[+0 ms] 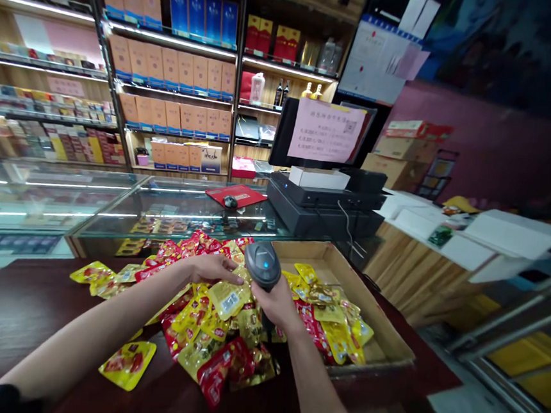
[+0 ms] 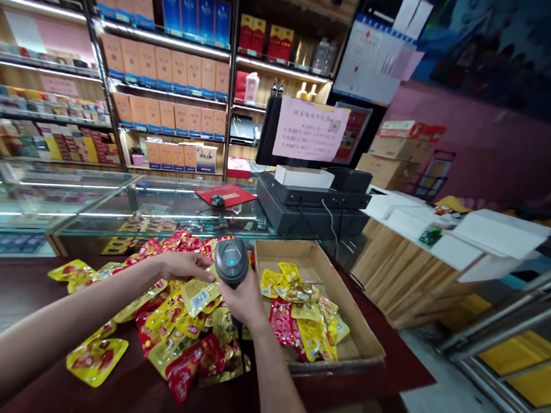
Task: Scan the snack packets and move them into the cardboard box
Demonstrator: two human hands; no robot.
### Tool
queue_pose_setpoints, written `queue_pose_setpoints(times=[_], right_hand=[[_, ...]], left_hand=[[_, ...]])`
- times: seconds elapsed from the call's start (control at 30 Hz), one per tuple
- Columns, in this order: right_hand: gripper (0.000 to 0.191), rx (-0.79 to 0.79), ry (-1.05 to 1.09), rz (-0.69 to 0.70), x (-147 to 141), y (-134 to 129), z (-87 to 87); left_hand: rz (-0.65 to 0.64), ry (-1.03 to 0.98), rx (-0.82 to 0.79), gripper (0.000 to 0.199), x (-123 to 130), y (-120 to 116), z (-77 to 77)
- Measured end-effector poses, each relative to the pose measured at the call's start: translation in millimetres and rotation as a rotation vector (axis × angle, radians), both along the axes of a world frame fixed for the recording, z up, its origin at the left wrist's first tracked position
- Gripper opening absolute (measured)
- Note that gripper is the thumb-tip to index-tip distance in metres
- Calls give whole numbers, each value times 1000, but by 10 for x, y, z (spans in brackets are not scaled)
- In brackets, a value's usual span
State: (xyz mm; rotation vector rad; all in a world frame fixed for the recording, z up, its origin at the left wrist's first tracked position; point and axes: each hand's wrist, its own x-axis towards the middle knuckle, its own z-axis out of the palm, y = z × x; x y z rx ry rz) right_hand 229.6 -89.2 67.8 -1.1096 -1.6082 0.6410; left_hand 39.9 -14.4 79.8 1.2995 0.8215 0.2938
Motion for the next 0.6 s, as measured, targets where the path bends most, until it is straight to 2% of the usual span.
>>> queue_pose_setpoints(times=[0.07, 0.1, 0.27, 0.33, 0.4, 0.5, 0.6], right_hand=[[18, -12, -14, -27, -20, 40, -4], [19, -15, -17, -44, -29, 58, 0], [21, -16, 46, -98, -128, 83, 41], [19, -49, 92, -82, -203, 61, 29], [18, -130, 170, -34, -294, 30, -13], [19, -349, 334, 64, -437, -23, -110], [20, -501, 388, 114, -547, -75, -185]], left_hand=[[10, 15, -13, 33, 8, 54, 14], [54, 7, -17, 36, 8, 88, 16], [467, -184, -38, 48, -7, 284, 11], [566, -264, -51, 49, -24, 342, 31], [619, -293, -43, 47, -49, 385, 66], [688, -274, -22, 41, -90, 439, 120], [725, -275, -21, 38, -123, 483, 149]])
